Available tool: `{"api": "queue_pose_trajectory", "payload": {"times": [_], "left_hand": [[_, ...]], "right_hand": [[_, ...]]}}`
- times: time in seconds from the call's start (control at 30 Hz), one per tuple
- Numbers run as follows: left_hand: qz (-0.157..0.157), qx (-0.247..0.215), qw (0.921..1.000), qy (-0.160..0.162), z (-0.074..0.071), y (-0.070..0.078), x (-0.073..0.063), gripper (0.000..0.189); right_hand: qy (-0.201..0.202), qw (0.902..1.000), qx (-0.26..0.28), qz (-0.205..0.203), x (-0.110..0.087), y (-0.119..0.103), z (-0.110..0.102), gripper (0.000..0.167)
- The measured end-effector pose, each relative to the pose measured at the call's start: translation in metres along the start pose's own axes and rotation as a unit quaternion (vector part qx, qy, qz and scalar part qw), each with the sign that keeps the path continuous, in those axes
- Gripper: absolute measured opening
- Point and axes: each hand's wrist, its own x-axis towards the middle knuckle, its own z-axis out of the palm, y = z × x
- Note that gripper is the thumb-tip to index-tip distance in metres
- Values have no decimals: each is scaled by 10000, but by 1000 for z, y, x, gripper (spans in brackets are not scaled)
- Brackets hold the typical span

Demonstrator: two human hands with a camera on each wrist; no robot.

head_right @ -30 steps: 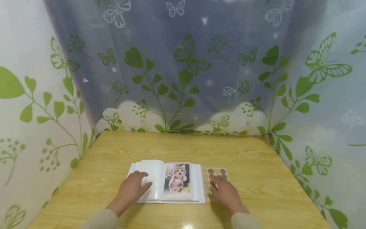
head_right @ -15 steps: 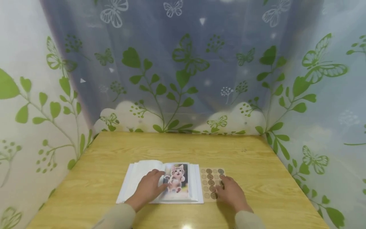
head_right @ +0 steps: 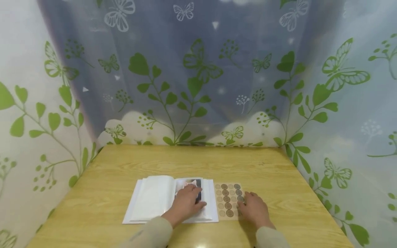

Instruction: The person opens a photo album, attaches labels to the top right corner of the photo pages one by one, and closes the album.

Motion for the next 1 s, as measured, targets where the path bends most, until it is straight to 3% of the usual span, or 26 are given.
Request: {"api": "queue_pose_trajectory", "payload": {"times": [0.3, 0.47, 0.73, 1.0], "left_hand": [[212, 340, 9992, 87, 11, 25, 19, 51], [249, 471, 9986, -33, 17, 34, 25, 53], [83, 711, 9972, -207, 29, 40, 29, 55], [22, 921, 9941, -577, 33, 44, 32, 55]], "right_hand": [[11, 9999, -125, 65, 3, 1, 2, 56], [70, 9999, -156, -14, 3, 1, 2, 52], [193, 9987, -426, -217, 4, 3, 5, 36], [53, 9990, -437, 11, 1, 5, 3, 44]]}}
